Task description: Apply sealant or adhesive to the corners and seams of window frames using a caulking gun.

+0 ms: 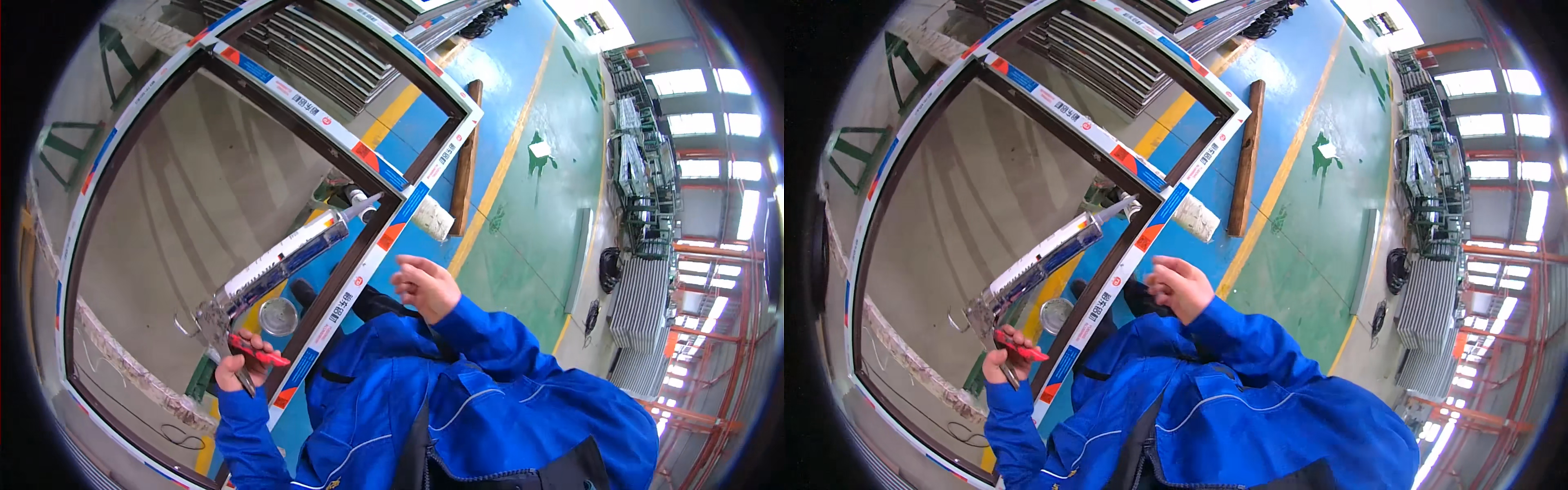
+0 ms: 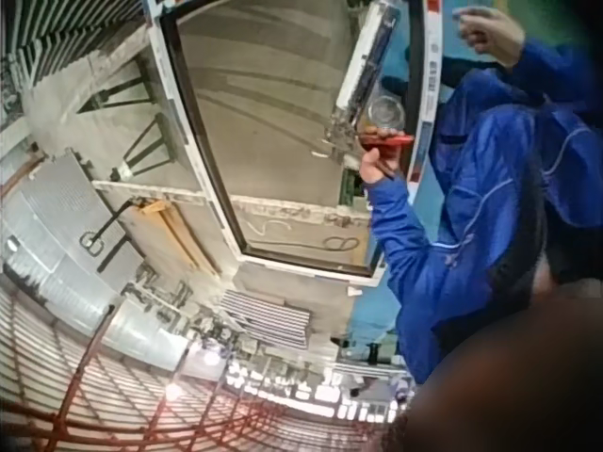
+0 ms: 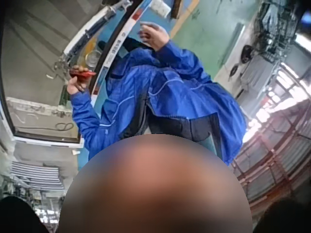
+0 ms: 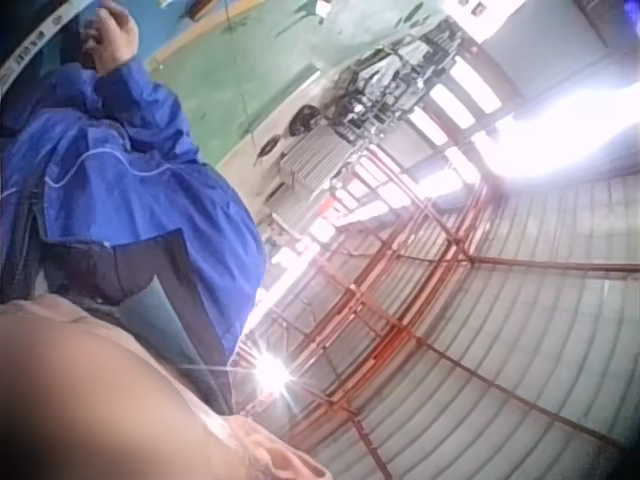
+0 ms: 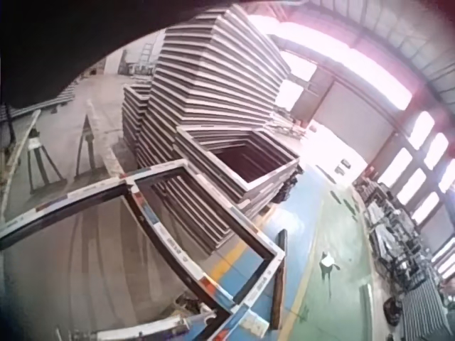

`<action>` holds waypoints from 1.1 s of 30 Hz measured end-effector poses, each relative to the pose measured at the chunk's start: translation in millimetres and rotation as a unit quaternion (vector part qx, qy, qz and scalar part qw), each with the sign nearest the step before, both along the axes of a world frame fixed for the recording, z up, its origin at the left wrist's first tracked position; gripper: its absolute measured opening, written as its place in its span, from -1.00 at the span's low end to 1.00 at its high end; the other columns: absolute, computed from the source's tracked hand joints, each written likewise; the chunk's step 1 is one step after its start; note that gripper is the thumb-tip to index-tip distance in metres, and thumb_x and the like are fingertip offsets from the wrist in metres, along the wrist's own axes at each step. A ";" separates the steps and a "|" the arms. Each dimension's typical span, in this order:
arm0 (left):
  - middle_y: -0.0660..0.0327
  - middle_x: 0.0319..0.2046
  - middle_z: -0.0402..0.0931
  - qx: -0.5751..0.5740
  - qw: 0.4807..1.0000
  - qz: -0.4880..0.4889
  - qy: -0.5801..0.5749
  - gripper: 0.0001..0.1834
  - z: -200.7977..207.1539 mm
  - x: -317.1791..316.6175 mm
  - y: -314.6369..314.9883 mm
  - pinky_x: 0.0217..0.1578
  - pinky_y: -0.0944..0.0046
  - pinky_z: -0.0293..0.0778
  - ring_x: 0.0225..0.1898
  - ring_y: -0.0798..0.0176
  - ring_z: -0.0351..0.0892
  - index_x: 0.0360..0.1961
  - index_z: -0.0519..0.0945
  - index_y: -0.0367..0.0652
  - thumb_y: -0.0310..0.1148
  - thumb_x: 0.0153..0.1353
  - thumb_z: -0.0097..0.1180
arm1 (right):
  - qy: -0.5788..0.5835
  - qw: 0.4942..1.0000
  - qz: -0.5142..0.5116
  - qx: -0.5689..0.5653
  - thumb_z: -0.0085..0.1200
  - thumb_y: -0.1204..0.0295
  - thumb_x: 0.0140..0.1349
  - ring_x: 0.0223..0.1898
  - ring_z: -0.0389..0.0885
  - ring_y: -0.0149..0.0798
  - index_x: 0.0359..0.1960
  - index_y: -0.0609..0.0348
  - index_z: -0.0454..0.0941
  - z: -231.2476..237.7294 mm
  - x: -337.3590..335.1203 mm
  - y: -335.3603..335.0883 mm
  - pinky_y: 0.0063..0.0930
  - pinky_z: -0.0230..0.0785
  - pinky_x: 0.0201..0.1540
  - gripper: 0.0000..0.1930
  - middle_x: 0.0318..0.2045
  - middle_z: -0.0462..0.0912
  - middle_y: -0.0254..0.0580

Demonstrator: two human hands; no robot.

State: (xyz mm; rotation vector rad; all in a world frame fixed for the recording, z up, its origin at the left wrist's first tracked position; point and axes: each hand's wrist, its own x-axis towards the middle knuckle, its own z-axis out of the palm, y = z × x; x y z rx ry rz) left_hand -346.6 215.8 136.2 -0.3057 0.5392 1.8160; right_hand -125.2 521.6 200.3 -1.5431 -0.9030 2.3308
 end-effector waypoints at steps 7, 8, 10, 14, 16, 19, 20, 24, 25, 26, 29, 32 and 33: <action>0.02 -0.17 0.52 0.005 0.997 -0.042 -0.061 -0.48 -41.2 -11.8 26.0 0.02 -0.19 0.48 -0.07 -0.09 0.55 0.00 0.39 -0.22 -0.43 -0.08 0.12 | -0.076 0.994 -0.074 -0.002 0.03 0.41 0.28 -0.42 0.51 -0.34 -0.02 0.21 0.41 -20.6 56.3 9.5 -0.51 0.37 -0.41 -0.73 -0.36 0.57 -0.14; 0.02 -0.18 0.52 0.005 0.997 -0.046 -0.061 -0.48 -44.5 -13.1 27.7 0.03 -0.14 0.48 -0.07 -0.10 0.54 0.00 0.39 -0.23 -0.44 -0.08 0.10 | -0.072 0.994 -0.077 -0.007 0.03 0.41 0.29 -0.42 0.51 -0.34 -0.03 0.20 0.41 -22.9 58.6 9.5 -0.51 0.37 -0.41 -0.74 -0.37 0.57 -0.14; 0.02 -0.18 0.53 0.004 0.997 -0.050 -0.059 -0.48 -49.4 -14.2 33.7 0.03 -0.13 0.49 -0.07 -0.10 0.54 0.00 0.39 -0.24 -0.43 -0.08 0.10 | -0.070 0.994 -0.083 -0.010 0.02 0.41 0.29 -0.42 0.52 -0.35 -0.05 0.20 0.41 -25.2 61.3 10.0 -0.51 0.37 -0.41 -0.76 -0.37 0.57 -0.15; 0.01 -0.18 0.53 0.003 0.997 -0.063 -0.041 -0.48 -61.9 -16.6 38.5 0.01 -0.13 0.50 -0.07 -0.10 0.55 0.00 0.39 -0.25 -0.42 -0.08 0.08 | -0.080 0.993 -0.082 -0.023 0.01 0.39 0.29 -0.44 0.55 -0.35 -0.04 0.15 0.42 -32.5 65.0 5.7 -0.54 0.37 -0.46 -0.76 -0.38 0.60 -0.17; 0.01 -0.18 0.53 0.000 0.997 -0.072 -0.042 -0.48 -65.2 -17.2 42.6 0.01 -0.13 0.50 -0.08 -0.10 0.56 0.00 0.40 -0.25 -0.41 -0.08 0.08 | -0.081 0.993 -0.084 -0.027 0.00 0.39 0.29 -0.44 0.56 -0.35 -0.04 0.15 0.42 -34.4 67.9 5.0 -0.54 0.37 -0.46 -0.76 -0.38 0.60 -0.17; 0.02 -0.19 0.53 0.004 0.996 -0.078 -0.049 -0.50 -67.3 -16.3 46.5 -0.01 -0.14 0.50 -0.09 -0.10 0.56 0.00 0.40 -0.24 -0.40 -0.06 0.07 | -0.092 0.992 -0.085 -0.022 0.00 0.38 0.29 -0.44 0.56 -0.35 -0.04 0.15 0.42 -34.7 69.4 3.8 -0.55 0.37 -0.46 -0.76 -0.38 0.60 -0.18; 0.02 -0.21 0.53 0.009 0.995 -0.078 -0.055 -0.51 -68.0 -15.7 46.9 -0.01 -0.15 0.50 -0.09 -0.10 0.56 0.00 0.40 -0.23 -0.41 -0.04 0.05 | -0.093 0.992 -0.083 -0.024 0.00 0.38 0.30 -0.44 0.56 -0.36 -0.05 0.15 0.43 -35.0 69.8 3.4 -0.56 0.37 -0.46 -0.77 -0.38 0.60 -0.18; 0.04 -0.26 0.52 0.009 0.994 -0.079 -0.072 -0.56 -74.5 -13.4 48.4 -0.05 -0.20 0.51 -0.14 -0.08 0.57 -0.02 0.40 -0.21 -0.42 -0.01 0.01 | -0.102 0.992 -0.068 -0.033 0.00 0.37 0.30 -0.45 0.56 -0.37 -0.07 0.14 0.44 -40.7 74.5 2.5 -0.57 0.37 -0.47 -0.78 -0.39 0.61 -0.20; 0.05 -0.28 0.51 0.004 0.994 -0.082 -0.075 -0.59 -75.2 -13.6 48.4 -0.08 -0.22 0.52 -0.18 -0.07 0.58 -0.03 0.40 -0.20 -0.41 0.03 -0.01 | -0.103 0.992 -0.068 -0.033 0.00 0.37 0.30 -0.45 0.56 -0.37 -0.07 0.14 0.44 -41.9 75.6 2.2 -0.57 0.37 -0.47 -0.78 -0.39 0.61 -0.20; 0.05 -0.30 0.51 0.000 0.993 -0.085 -0.077 -0.63 -76.1 -13.6 48.1 -0.10 -0.24 0.52 -0.22 -0.06 0.58 -0.05 0.40 -0.20 -0.41 0.06 -0.02 | -0.106 0.992 -0.064 -0.033 0.00 0.36 0.30 -0.45 0.57 -0.37 -0.07 0.14 0.44 -43.1 76.8 2.0 -0.58 0.37 -0.46 -0.78 -0.39 0.61 -0.20; 0.07 -0.35 0.51 0.024 0.991 -0.106 -0.083 -0.70 -95.0 -15.1 36.5 -0.18 -0.20 0.56 -0.28 -0.03 0.57 -0.08 0.41 -0.18 -0.36 0.14 -0.01 | -0.117 0.991 -0.051 -0.034 0.01 0.35 0.30 -0.45 0.57 -0.38 -0.08 0.13 0.44 -46.2 76.9 1.7 -0.58 0.38 -0.46 -0.78 -0.40 0.61 -0.21; 0.09 -0.43 0.50 0.009 0.993 -0.090 -0.072 -0.77 -103.4 -10.0 35.3 -0.30 -0.14 0.60 -0.35 -0.01 0.58 -0.15 0.43 -0.16 -0.28 0.23 -0.01 | -0.131 0.989 -0.048 -0.037 0.03 0.35 0.29 -0.46 0.57 -0.37 -0.11 0.15 0.44 -49.6 76.8 0.8 -0.57 0.37 -0.46 -0.79 -0.43 0.60 -0.23; 0.09 -0.43 0.50 0.010 0.993 -0.091 -0.073 -0.77 -102.2 -10.2 36.9 -0.30 -0.14 0.60 -0.35 -0.01 0.58 -0.15 0.43 -0.16 -0.28 0.23 -0.01 | -0.137 0.988 -0.051 -0.040 0.05 0.36 0.29 -0.48 0.56 -0.36 -0.14 0.16 0.44 -49.9 76.5 1.3 -0.55 0.36 -0.46 -0.80 -0.45 0.59 -0.24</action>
